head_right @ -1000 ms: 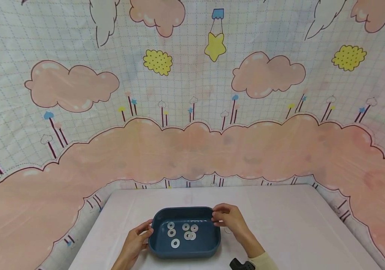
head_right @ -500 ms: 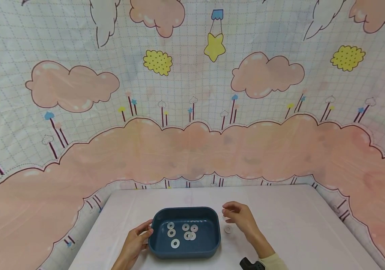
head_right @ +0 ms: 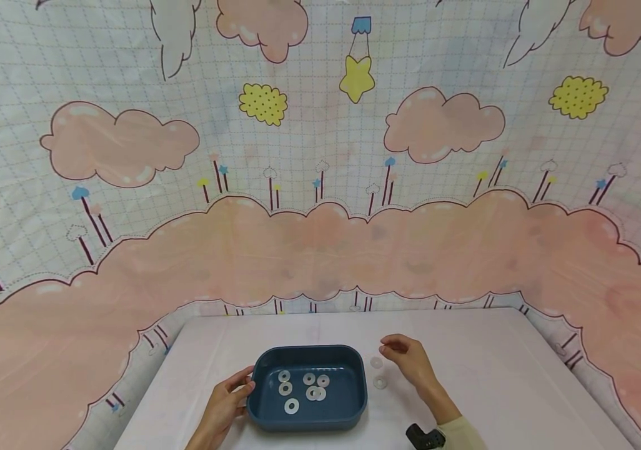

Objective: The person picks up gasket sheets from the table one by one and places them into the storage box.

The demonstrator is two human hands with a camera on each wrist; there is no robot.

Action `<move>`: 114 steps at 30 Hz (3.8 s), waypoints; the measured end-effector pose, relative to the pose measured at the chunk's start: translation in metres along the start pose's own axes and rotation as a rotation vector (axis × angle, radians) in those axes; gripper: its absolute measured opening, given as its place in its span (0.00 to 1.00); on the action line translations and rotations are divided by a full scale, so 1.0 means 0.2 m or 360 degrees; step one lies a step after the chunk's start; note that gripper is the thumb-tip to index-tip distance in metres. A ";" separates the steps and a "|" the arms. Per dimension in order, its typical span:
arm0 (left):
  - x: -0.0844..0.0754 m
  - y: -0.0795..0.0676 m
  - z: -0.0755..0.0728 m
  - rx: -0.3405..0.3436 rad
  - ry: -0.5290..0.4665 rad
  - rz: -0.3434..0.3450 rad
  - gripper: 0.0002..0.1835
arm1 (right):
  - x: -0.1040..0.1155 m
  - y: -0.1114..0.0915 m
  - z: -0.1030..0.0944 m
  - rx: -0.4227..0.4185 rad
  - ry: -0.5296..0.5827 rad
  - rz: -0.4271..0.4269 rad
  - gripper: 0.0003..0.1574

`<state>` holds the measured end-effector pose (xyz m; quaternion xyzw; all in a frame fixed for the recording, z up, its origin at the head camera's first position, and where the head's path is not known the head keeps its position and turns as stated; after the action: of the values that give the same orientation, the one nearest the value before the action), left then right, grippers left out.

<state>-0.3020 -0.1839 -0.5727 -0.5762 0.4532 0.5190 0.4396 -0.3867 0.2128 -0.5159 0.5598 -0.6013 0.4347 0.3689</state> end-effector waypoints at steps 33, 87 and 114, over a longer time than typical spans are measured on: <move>0.02 0.08 0.01 -0.0015 0.0013 0.0002 0.25 | -0.18 0.27 0.08 -0.0167 -0.0505 -0.0093 0.17; 0.02 0.02 0.02 -0.0003 -0.0022 0.0031 0.27 | -0.15 0.14 -0.01 -0.0248 -0.0300 -0.0095 0.07; 0.02 0.02 0.02 -0.0026 -0.0017 0.0006 0.26 | 0.13 0.02 0.01 -0.0046 0.0093 -0.0115 0.12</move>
<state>-0.3065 -0.1801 -0.5772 -0.5762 0.4477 0.5264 0.4364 -0.3927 0.2015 -0.4939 0.5628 -0.5758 0.4285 0.4099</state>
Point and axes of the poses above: each hand's wrist, its own y-axis towards the middle knuckle, its own z-axis out of the palm, x = y × z, the point moved 10 cm from there along y, towards the middle knuckle, and after that the axes turned 9 degrees about z, right-handed, at the moved point
